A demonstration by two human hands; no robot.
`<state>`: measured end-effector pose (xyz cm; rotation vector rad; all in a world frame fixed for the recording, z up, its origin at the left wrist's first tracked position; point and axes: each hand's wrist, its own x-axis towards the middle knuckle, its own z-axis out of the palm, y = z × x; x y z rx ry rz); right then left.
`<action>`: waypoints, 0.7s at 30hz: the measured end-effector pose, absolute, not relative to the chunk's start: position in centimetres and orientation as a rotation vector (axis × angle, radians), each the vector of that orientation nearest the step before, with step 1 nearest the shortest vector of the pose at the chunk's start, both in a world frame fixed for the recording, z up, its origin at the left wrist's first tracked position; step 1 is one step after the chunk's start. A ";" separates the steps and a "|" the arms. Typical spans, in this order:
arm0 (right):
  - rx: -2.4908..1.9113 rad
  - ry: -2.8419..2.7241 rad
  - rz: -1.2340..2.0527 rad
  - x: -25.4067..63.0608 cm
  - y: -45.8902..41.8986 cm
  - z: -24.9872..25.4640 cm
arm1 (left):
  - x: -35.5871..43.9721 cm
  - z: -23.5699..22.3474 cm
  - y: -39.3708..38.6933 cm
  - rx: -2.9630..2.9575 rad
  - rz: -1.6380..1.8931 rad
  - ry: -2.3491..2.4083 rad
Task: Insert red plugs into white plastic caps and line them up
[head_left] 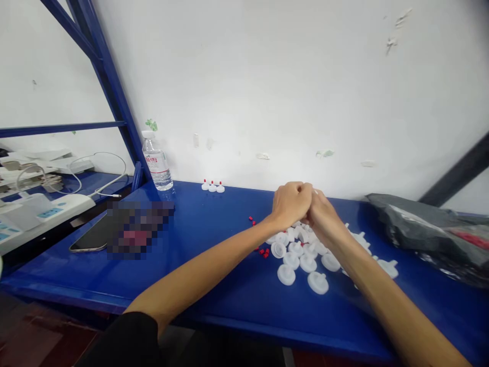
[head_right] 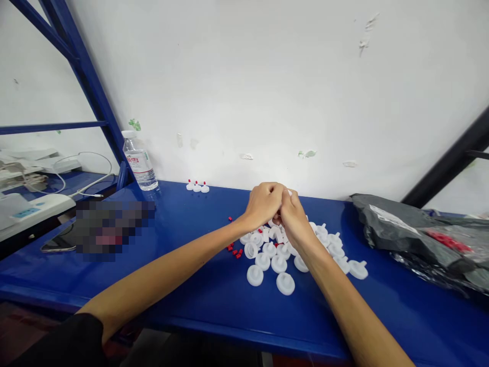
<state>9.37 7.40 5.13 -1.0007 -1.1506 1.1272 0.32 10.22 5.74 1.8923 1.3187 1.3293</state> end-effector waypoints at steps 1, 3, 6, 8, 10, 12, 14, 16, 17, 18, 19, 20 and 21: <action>-0.978 -1.153 1.152 9.3 7.4 5.1 | 0.3 5.7 10.4 1.869 1.323 1.291; -0.957 -1.148 1.220 9.3 7.5 5.1 | 0.2 5.6 10.9 1.824 1.325 1.257; -0.975 -1.150 1.292 9.6 7.6 5.4 | 0.2 5.5 11.6 1.737 1.325 1.250; -0.987 -1.197 1.297 10.2 7.8 5.8 | 0.3 5.6 11.9 1.676 1.305 1.248; -1.000 -1.253 1.244 11.1 7.9 6.2 | 0.1 5.8 12.0 1.632 1.299 1.264; -1.051 -1.300 1.112 12.3 8.1 6.7 | -0.2 6.0 12.1 1.637 1.318 1.274; -1.193 -1.376 0.955 13.7 8.1 7.2 | -0.8 6.3 12.0 1.737 1.282 1.248; -1.390 -1.545 0.875 15.1 8.0 7.5 | -1.3 6.7 11.7 1.922 1.093 1.171; -1.474 -1.651 0.873 15.7 7.9 7.6 | -1.4 6.8 11.5 2.002 0.959 1.139; -1.538 -1.755 0.881 16.2 7.8 7.7 | -1.6 7.0 11.3 2.060 0.827 1.123; -1.574 -1.846 0.883 16.6 7.8 7.7 | -1.6 7.1 11.1 2.099 0.714 1.123; -1.594 -1.915 0.876 16.9 7.8 7.7 | -1.6 7.2 10.8 2.126 0.632 1.137; -1.607 -1.957 0.864 17.0 7.8 7.6 | -1.6 7.2 10.6 2.144 0.581 1.158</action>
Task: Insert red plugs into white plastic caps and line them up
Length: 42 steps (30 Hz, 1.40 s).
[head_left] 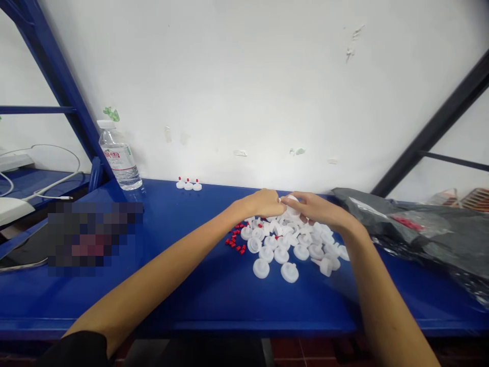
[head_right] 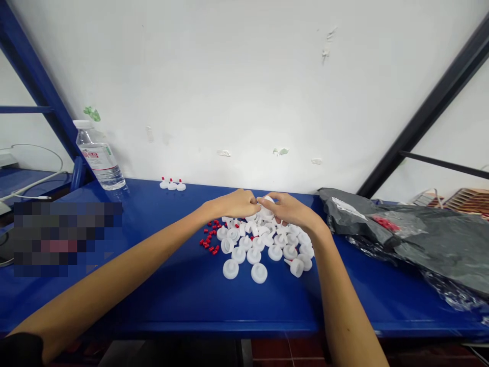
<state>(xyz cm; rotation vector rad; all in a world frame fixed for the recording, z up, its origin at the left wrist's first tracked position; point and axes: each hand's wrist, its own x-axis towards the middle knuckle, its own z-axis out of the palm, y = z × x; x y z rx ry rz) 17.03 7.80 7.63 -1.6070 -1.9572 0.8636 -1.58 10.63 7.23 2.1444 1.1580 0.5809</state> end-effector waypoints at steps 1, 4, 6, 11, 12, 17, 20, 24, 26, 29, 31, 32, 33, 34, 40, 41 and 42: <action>-1.623 -1.980 0.846 17.1 7.8 7.6 | -1.5 7.3 10.5 2.161 0.556 1.175; -1.688 -2.002 0.816 17.2 7.9 7.6 | -1.6 7.7 10.3 2.217 0.589 1.197; -1.726 -2.008 0.772 17.2 7.9 7.8 | -1.9 8.2 10.8 2.245 0.672 1.215; -1.735 -1.928 0.577 17.4 8.2 8.0 | -5.1 8.9 14.1 2.389 0.768 1.616; -1.735 -1.897 0.541 17.5 8.4 7.9 | -6.4 8.7 15.0 2.441 0.696 1.740; -1.702 -1.839 0.435 17.6 9.2 7.3 | -14.7 5.8 19.4 2.257 0.607 2.470; -1.679 -1.825 0.389 17.4 9.2 7.2 | -19.4 3.8 20.7 2.158 0.585 2.576; -1.668 -1.801 0.369 17.1 9.1 7.1 | -22.3 2.4 20.6 2.179 0.569 2.368; -1.671 -1.787 0.350 17.0 9.2 7.0 | -22.5 2.2 20.2 2.145 0.616 2.331; -1.672 -1.770 0.317 16.9 9.4 6.8 | -22.0 2.3 19.6 2.021 0.708 2.301; -1.668 -1.765 0.312 16.6 9.4 6.7 | -21.4 2.9 19.4 1.901 0.786 2.257; -1.658 -1.768 0.308 16.4 9.3 6.8 | -20.9 3.4 19.4 1.843 0.834 2.223; -1.639 -1.772 0.297 16.1 9.1 6.8 | -20.3 4.0 19.4 1.790 0.888 2.178; -1.609 -1.779 0.280 15.7 8.9 6.8 | -19.4 4.8 19.5 1.741 0.945 2.122; -1.346 -1.753 0.386 12.2 7.6 6.6 | -9.1 9.3 18.8 1.514 1.195 1.565; -1.300 -1.717 0.480 11.6 7.4 6.4 | -7.0 9.6 18.2 1.483 1.212 1.468; -1.257 -1.676 0.579 11.0 7.3 6.3 | -5.0 9.7 17.5 1.452 1.225 1.378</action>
